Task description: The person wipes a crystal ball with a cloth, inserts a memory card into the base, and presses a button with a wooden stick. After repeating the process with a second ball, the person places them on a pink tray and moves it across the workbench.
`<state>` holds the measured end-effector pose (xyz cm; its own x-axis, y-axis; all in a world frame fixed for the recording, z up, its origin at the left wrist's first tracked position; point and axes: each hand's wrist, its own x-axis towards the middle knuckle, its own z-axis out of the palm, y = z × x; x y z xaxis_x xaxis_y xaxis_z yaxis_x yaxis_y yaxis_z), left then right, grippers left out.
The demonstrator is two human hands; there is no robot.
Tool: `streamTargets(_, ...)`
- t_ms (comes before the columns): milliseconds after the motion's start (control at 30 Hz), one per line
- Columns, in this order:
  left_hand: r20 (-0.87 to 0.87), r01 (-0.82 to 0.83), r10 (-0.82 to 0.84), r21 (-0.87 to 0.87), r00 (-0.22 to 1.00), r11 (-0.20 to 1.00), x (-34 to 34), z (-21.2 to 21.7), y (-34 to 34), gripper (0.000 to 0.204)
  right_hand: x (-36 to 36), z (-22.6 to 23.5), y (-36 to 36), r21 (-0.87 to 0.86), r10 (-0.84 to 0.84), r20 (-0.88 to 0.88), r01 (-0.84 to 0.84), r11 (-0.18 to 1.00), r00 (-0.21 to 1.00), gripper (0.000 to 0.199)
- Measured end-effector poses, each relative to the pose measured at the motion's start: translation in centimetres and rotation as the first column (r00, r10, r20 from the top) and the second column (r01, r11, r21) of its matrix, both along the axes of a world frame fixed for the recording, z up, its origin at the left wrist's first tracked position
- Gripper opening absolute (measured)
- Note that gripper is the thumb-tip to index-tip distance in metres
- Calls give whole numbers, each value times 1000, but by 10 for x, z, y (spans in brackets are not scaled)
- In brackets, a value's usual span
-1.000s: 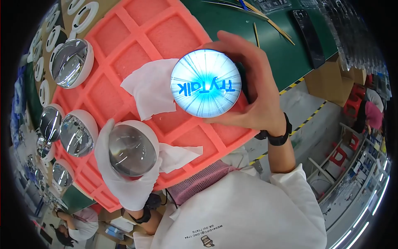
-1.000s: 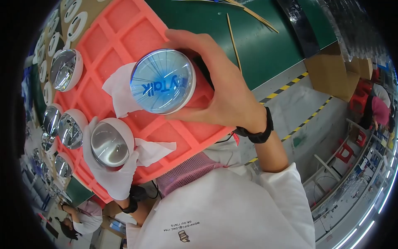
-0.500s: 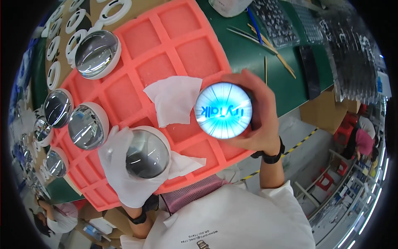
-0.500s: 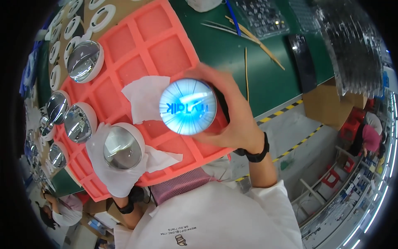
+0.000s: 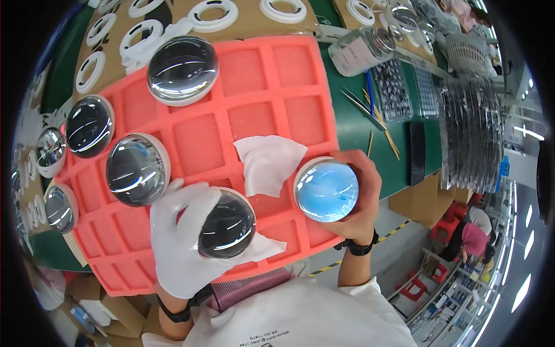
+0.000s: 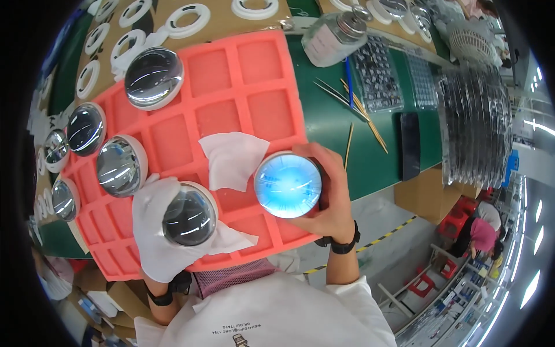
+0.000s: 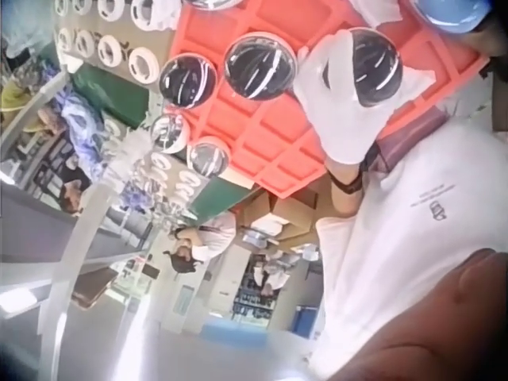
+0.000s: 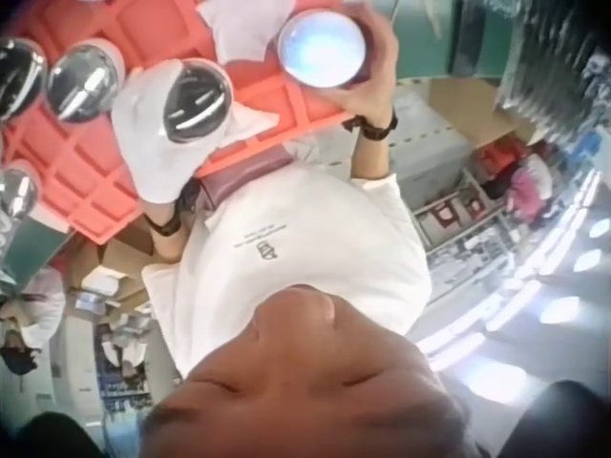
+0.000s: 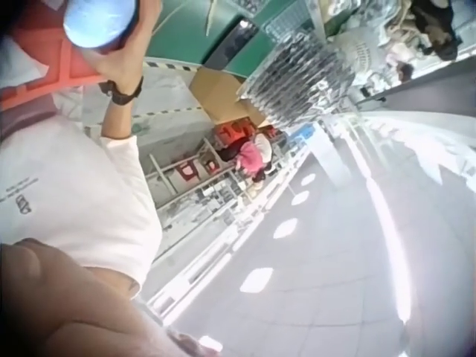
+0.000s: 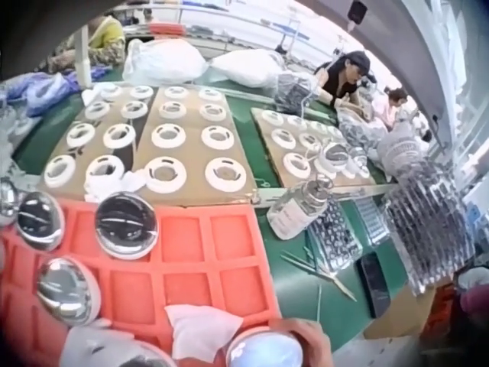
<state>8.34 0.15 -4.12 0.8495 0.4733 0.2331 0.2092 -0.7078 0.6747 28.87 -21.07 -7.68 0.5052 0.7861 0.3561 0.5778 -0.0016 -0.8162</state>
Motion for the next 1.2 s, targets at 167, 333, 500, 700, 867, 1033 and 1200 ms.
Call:
streamTargets(167, -7, 21, -21, 46, 1000, 999, -2, 2, 1, 77, -1, 0, 1, -29, -27, 9, 27, 999, 1000, 112)
streamTargets(333, 4, 14, -14, 25, 1000, 1000, -1, 2, 2, 77, 2, -5, 0, 8, 37, -32, -37, 999, 999, 120)
streamTargets(500, -8, 29, -29, -1, 1000, 1000, -2, 5, 4, 74, 3, -4, 3, -17, 42, 8, -42, 999, 999, 130)
streamTargets(700, -6, 32, -32, -14, 999, 999, -3, 5, 7, 74, 2, -3, 3, -20, 12, -45, -13, 1000, 999, 130)
streamTargets(867, -17, 75, -76, -42, 997, 996, 2, 10, 13, 67, -4, -6, 0, -19, -44, -83, 42, 999, 996, 132)
streamTargets(1033, 13, 57, -57, -49, 998, 997, 4, 11, 11, 70, -4, -4, 0, -33, -93, -78, 91, 995, 993, 133)
streamTargets(1200, 24, 62, -61, -54, 998, 997, 3, 7, 11, 70, -5, -3, -2, -74, -114, -95, 107, 992, 989, 133)
